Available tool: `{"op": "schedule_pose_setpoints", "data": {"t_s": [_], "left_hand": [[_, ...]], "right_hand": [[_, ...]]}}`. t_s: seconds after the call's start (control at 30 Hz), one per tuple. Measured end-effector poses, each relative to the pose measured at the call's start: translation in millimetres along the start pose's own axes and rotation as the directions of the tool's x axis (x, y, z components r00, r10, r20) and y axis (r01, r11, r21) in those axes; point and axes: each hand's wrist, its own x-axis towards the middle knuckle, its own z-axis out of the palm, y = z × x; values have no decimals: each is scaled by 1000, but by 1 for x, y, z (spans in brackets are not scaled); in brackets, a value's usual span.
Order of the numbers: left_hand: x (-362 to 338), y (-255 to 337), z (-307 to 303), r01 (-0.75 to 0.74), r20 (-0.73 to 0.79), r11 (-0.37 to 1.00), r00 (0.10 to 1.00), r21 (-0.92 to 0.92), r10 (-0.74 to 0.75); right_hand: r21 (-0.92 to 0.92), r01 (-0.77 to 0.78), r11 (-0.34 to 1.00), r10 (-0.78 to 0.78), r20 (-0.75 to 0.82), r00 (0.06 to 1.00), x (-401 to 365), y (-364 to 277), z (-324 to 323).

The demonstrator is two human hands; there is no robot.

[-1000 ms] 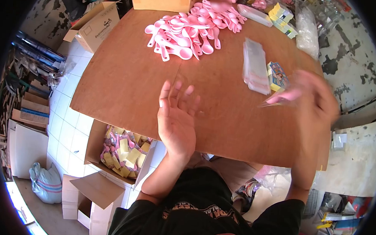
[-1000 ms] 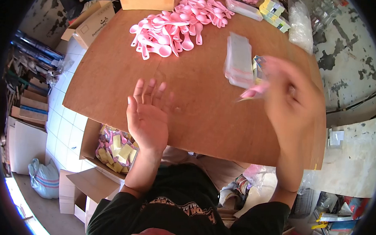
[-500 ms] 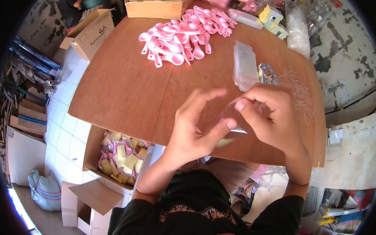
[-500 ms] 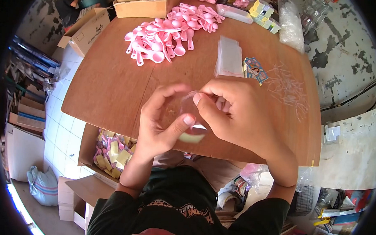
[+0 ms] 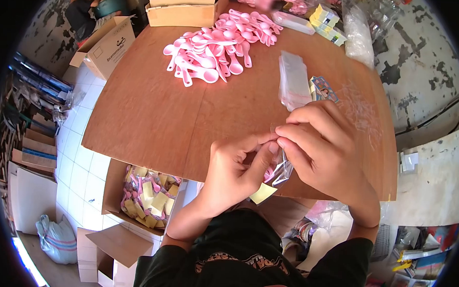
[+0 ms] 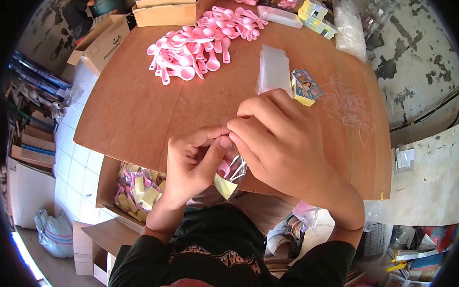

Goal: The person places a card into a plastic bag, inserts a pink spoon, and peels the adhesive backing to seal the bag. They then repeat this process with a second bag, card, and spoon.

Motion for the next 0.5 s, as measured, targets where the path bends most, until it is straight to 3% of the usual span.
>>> {"op": "schedule_pose_setpoints", "data": {"t_s": [0.03, 0.1, 0.17, 0.23, 0.3, 0.37, 0.4, 0.43, 0.5], "left_hand": [[-1, 2, 0, 2, 3, 1000, 1000, 0, -2], [-4, 5, 1, -80, 22, 968, 997, 239, 77], [-1, 12, 1, -161, 41, 944, 987, 287, 155], [-2, 11, -3, -325, 172, 828, 946, 456, 276], [-2, 10, -8, -329, 227, 849, 940, 415, 253], [-2, 8, -8, -330, 282, 868, 930, 371, 233], [-4, 6, -6, -287, 236, 916, 945, 280, 224], [-6, 5, -4, -245, 193, 952, 958, 181, 210], [-10, 4, -9, -220, 166, 969, 966, 115, 199]], "right_hand": [[0, -4, 1000, 4, 0, 1000, 0, -3, -3], [-67, -54, 996, 63, 132, 989, 2, -13, -12], [-108, -47, 993, 62, 146, 987, -2, -17, -14], [-165, -38, 986, 74, 222, 972, -4, -22, -17], [-173, -35, 984, 77, 245, 966, -8, -19, -17], [29, -97, 995, 92, 157, 983, -11, -11, -15], [25, -103, 994, 97, 158, 983, -13, -7, -14], [291, -279, 915, 241, 161, 957, -16, -2, -15], [715, -503, 485, 493, 251, 833, -32, 14, -12]]}}
